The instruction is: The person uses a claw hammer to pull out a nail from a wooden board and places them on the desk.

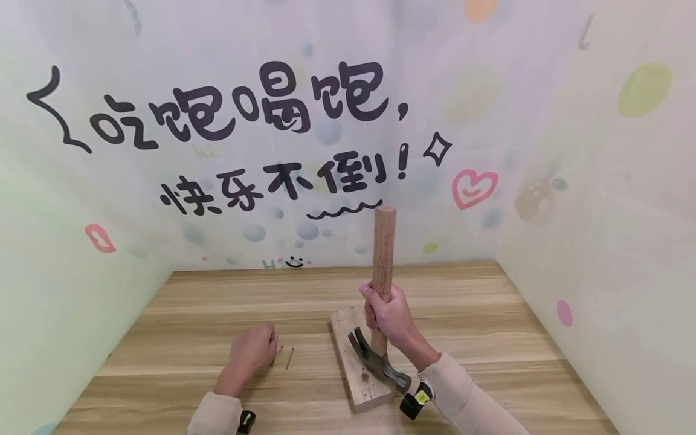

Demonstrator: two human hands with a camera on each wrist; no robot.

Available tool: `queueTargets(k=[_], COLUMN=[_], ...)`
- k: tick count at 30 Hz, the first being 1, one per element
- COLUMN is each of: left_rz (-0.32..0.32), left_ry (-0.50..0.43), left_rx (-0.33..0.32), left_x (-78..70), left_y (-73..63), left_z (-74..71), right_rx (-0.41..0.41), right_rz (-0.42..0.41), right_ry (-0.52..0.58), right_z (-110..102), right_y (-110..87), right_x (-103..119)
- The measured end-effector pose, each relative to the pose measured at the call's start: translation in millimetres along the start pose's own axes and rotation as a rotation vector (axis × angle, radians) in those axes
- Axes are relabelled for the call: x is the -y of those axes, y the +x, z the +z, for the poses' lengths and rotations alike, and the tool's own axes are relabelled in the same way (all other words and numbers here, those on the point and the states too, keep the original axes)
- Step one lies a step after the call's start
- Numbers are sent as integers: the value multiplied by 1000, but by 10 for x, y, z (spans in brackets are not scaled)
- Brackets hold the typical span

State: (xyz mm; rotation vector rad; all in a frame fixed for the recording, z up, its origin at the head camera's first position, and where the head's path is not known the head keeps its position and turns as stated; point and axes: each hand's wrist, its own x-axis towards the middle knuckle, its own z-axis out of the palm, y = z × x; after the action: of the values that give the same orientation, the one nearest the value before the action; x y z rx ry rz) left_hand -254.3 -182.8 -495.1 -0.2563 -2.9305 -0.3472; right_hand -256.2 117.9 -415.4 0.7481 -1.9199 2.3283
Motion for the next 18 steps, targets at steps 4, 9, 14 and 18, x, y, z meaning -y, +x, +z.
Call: queueTargets(k=[4, 9, 14, 18], left_rz=[2, 2, 3, -2], left_ry=[4, 17, 14, 14], left_rx=[7, 14, 15, 31], left_x=[-8, -16, -23, -26], left_y=[-11, -28, -28, -22], left_z=[-21, -30, -40, -45], right_rx=[-10, -14, -6, -17], right_rz=[-9, -11, -26, -29], right_ry=[-17, -21, -15, -10], right_z=[-3, -6, -6, -10], right_y=[-1, -7, -9, -15], right_x=[3, 1, 4, 5])
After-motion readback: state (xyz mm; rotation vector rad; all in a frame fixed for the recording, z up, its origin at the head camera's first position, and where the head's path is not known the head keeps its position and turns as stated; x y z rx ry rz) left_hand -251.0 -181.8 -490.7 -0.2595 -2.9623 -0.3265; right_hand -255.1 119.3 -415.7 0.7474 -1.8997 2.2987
